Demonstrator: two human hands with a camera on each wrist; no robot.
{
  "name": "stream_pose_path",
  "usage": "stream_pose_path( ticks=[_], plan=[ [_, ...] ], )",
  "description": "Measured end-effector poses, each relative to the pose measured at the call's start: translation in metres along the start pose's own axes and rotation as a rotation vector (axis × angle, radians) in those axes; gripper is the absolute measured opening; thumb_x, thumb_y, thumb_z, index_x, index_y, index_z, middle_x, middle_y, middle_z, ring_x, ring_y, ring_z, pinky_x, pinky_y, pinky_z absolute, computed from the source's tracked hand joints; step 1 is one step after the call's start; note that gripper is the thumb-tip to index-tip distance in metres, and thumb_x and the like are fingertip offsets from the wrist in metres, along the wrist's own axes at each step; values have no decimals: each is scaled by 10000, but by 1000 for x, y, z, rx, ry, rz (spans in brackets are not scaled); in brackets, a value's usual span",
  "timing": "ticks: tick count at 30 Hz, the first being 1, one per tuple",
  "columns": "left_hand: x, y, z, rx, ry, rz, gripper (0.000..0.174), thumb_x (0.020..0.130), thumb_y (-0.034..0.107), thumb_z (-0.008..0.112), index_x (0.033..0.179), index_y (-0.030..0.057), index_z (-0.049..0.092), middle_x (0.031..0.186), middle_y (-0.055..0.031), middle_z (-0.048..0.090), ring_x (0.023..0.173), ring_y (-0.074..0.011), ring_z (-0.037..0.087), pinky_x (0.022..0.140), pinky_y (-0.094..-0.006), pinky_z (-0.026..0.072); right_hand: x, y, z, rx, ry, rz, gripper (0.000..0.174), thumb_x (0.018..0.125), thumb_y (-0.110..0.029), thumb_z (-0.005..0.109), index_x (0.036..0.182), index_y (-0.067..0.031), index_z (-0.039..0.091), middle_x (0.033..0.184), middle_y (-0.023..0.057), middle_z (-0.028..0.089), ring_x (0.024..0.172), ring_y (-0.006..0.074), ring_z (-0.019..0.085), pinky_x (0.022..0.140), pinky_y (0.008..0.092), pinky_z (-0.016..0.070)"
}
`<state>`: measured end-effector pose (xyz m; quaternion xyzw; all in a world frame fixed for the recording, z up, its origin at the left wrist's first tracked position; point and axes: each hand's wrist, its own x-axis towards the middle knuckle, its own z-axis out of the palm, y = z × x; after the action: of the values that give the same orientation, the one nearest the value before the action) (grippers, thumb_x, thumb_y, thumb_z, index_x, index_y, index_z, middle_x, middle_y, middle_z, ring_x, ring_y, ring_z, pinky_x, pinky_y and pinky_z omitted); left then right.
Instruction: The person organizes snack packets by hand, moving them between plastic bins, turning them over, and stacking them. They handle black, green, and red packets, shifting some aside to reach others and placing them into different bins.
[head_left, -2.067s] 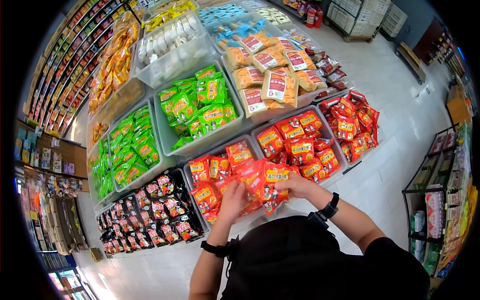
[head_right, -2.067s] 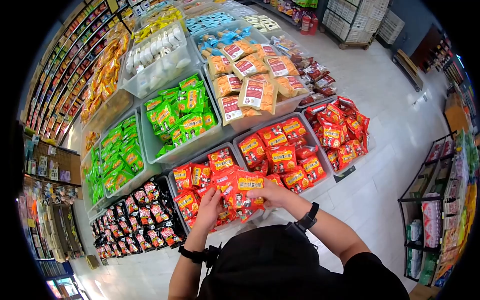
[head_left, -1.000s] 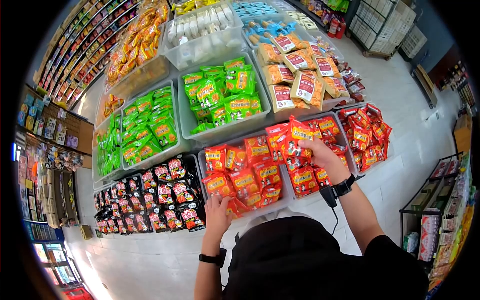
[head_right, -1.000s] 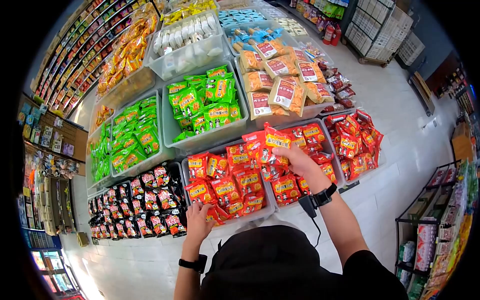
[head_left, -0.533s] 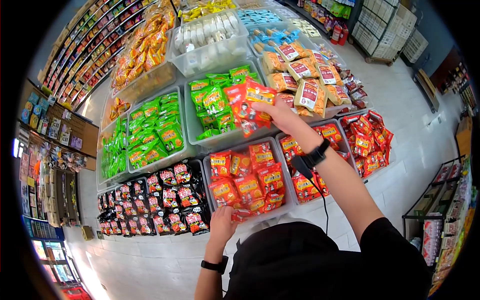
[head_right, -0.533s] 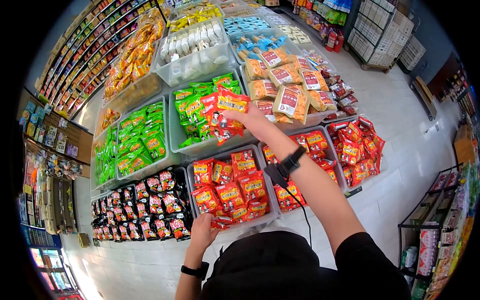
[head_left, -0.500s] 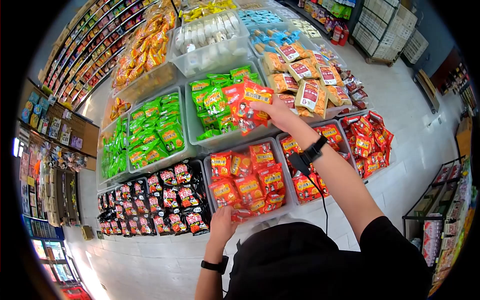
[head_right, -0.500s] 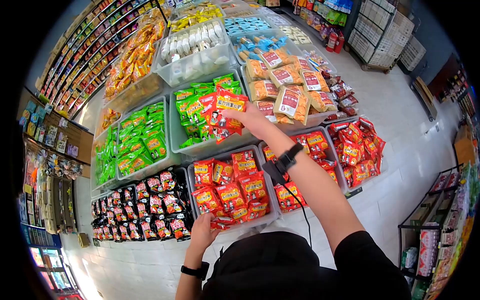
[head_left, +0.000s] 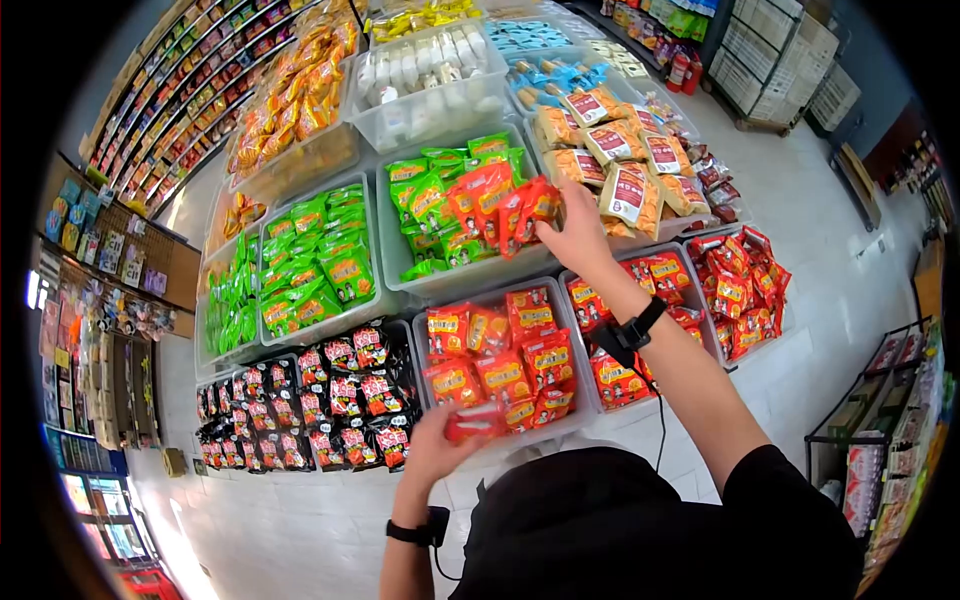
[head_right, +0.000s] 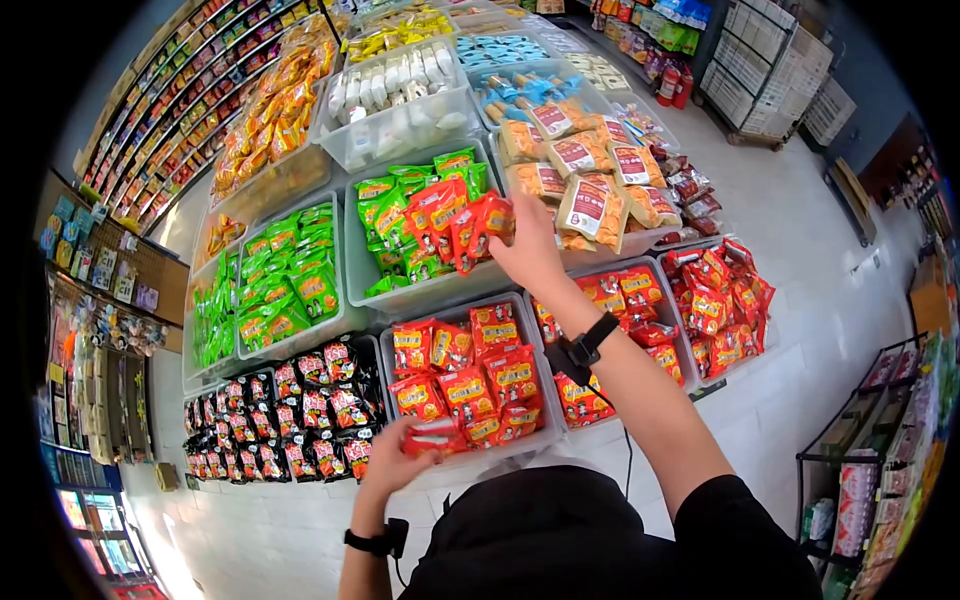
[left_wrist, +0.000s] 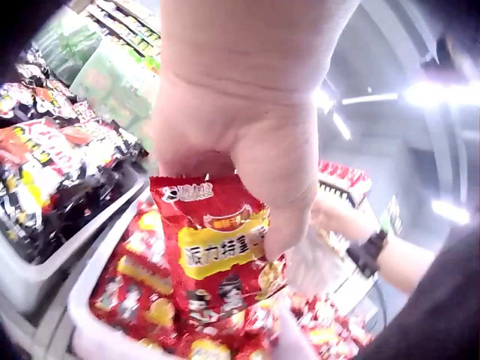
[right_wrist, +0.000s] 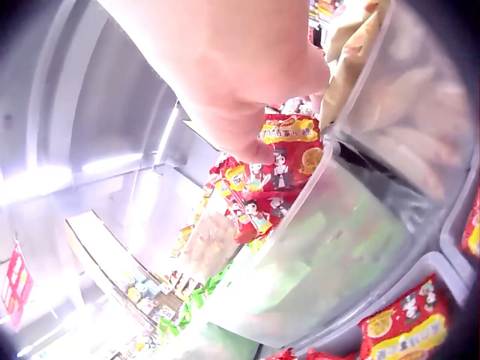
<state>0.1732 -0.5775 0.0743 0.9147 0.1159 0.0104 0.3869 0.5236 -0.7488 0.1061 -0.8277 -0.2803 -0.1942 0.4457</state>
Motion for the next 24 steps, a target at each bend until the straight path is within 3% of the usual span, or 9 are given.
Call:
stream_pose_path(
  ticks=[1,2,6,10,13,17,20,21,24],
  plan=[
    [14,26,-25,-373,-48,-94,474,738,133,838,1141,40,607,1075,-89,663,979,-185,656,852,-336,543,-2,2,-3,-14,-61,-14,700,736,-127,750,1360,12,466,1221,250,557,1132,413,555,984,461,451],
    [25,9,-29,-457,77,-12,432,763,92,820,1136,27,613,1065,-78,687,1000,-149,665,836,-312,564,-4,3,-5,-26,-124,-30,672,733,-113,743,1344,7,489,1218,242,561,1126,414,555,982,463,451],
    [125,42,-94,-932,442,-6,403,881,137,732,1222,28,548,1138,-97,654,1002,-192,662,874,-321,549,-11,-1,-4,-48,-119,-42,663,748,-114,765,1343,8,496,1239,234,554,1154,418,535,999,463,439],
    [217,34,-93,-1018,462,34,390,926,145,701,1255,17,536,1171,-107,658,1017,-193,666,872,-335,551,-16,-13,-7,-54,-14,-138,691,761,-123,773,1375,-23,471,1277,219,520,1160,405,523,1005,469,429],
    [266,-22,-68,-527,207,21,408,915,169,727,1250,24,545,1133,-89,677,1001,-153,661,865,-302,538,-15,-38,-28,-94,30,-378,659,771,-116,770,1360,-62,478,1245,192,501,1131,383,533,966,471,446],
    [269,-23,-85,-486,117,3,453,904,225,744,1260,10,565,1090,-93,696,959,-150,664,844,-301,529,-29,-29,-22,-67,6,-273,640,761,-78,782,1330,-73,489,1196,191,476,1095,381,559,892,433,493],
    [286,-45,-73,54,174,131,519,913,275,719,1300,-21,539,1130,-158,673,987,-229,664,878,-368,519,-23,-21,-4,75,-96,-161,626,767,-67,781,1322,-73,491,1209,200,468,1099,389,556,910,445,490],
    [273,-15,-78,258,192,33,572,920,307,695,1333,-41,508,1217,-238,604,1077,-336,610,962,-432,471,-18,-19,-1,73,-91,-160,671,775,-68,777,1372,-97,473,1238,211,464,1112,396,553,925,462,493],
    [254,-6,-72,392,556,365,551,922,288,685,1335,-33,513,1252,-272,545,1144,-401,536,1012,-454,421,-8,-22,3,-33,-182,-110,733,804,-74,757,1453,-136,421,1281,229,453,1173,426,507,974,460,461]
  ],
)
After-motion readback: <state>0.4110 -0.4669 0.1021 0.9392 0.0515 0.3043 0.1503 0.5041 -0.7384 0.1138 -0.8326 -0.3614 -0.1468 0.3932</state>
